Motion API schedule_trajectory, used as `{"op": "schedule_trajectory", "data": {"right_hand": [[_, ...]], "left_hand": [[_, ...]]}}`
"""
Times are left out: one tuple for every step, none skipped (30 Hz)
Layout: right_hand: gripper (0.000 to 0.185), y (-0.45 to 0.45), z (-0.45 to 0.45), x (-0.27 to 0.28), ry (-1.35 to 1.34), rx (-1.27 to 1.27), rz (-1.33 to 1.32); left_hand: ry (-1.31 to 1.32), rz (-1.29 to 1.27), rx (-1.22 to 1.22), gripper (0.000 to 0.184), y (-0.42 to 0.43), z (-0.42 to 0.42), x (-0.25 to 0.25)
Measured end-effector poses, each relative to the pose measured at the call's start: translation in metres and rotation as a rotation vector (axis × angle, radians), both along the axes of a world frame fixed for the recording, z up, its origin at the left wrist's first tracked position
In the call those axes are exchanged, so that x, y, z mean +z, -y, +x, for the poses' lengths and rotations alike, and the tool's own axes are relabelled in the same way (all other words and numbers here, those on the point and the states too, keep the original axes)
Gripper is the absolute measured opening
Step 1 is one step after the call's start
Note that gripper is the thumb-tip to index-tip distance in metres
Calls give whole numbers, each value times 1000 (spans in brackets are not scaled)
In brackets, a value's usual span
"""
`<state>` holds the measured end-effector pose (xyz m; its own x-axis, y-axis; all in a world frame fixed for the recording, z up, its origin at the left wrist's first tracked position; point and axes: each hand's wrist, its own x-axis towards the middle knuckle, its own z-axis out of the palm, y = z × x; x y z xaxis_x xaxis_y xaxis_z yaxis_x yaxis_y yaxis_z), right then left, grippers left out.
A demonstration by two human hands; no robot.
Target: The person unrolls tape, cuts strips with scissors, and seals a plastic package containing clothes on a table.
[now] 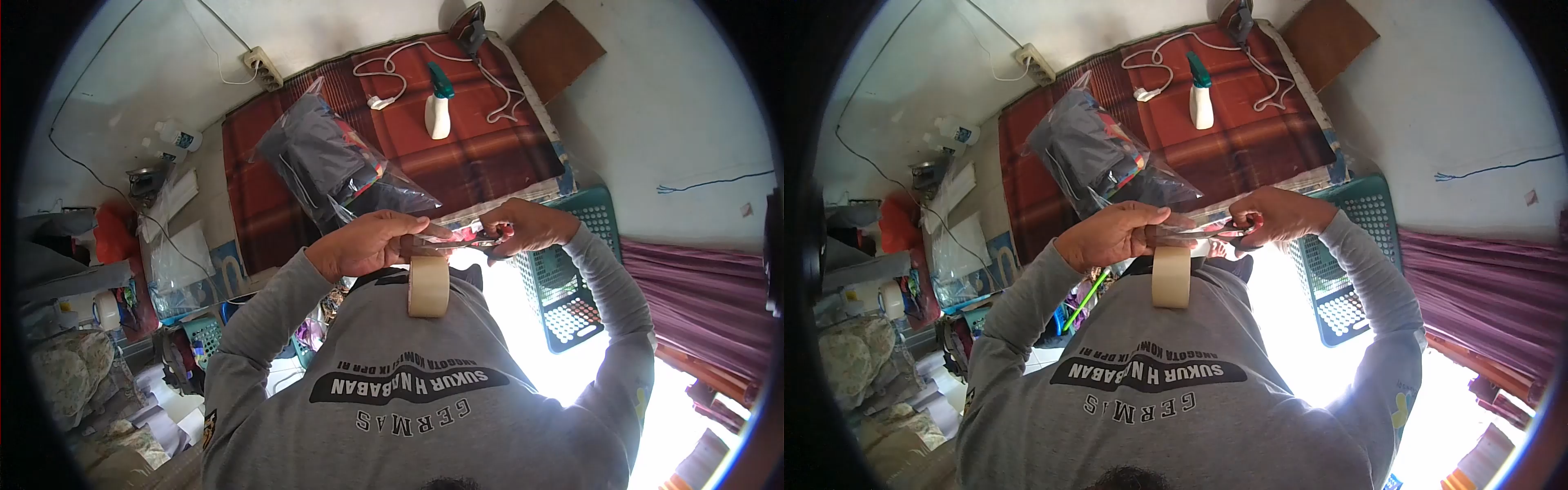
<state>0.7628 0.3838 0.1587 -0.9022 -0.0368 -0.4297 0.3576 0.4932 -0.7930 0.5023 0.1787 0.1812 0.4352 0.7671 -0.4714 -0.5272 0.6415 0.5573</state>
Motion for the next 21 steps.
{"op": "schedule_trajectory", "data": {"right_hand": [[44,0,1,1,18,-24,-10],[44,-1,2,1,18,-23,-10],[46,-2,2,2,44,-7,4],[48,-4,2,2,70,10,19],[48,-2,4,5,69,13,18],[53,0,7,9,7,36,36],[57,1,8,10,-54,60,52],[66,-1,10,10,16,91,85],[66,-5,12,13,16,96,84],[66,-12,13,19,20,117,85],[66,-19,15,22,24,139,86],[66,-29,21,20,47,118,94],[66,-39,27,18,46,128,93],[62,-50,33,13,9,56,153],[58,-59,36,8,-28,-18,213],[58,-69,36,-5,-29,-11,215],[54,-81,34,-26,35,-121,321],[51,-90,30,-50,99,-230,426],[51,-97,25,-79,98,-281,523],[54,-103,18,-107,94,-332,618],[54,-102,5,-121,162,-402,624]], "left_hand": [[0,-1,1,52,0,1,0],[-12,-3,14,52,0,3,1],[-24,-5,28,52,1,5,1],[-25,-5,30,52,1,7,0],[-24,-2,51,53,2,9,-1],[-24,0,74,54,3,10,-3],[-25,-1,78,54,4,10,-6],[-8,8,73,55,5,9,-10],[9,17,68,57,6,9,-13],[10,16,74,57,7,9,-16],[18,16,93,59,9,9,-18],[25,17,113,61,12,9,-19],[24,16,124,61,14,10,-16],[-32,40,152,61,18,11,-12],[-89,65,178,61,22,13,-10],[-89,66,185,61,26,15,-10],[-132,85,234,65,32,18,-12],[-174,101,283,70,38,21,-15],[-174,101,292,70,43,23,-18],[-146,65,379,74,49,24,-21],[-118,27,467,78,55,26,-26]]}}
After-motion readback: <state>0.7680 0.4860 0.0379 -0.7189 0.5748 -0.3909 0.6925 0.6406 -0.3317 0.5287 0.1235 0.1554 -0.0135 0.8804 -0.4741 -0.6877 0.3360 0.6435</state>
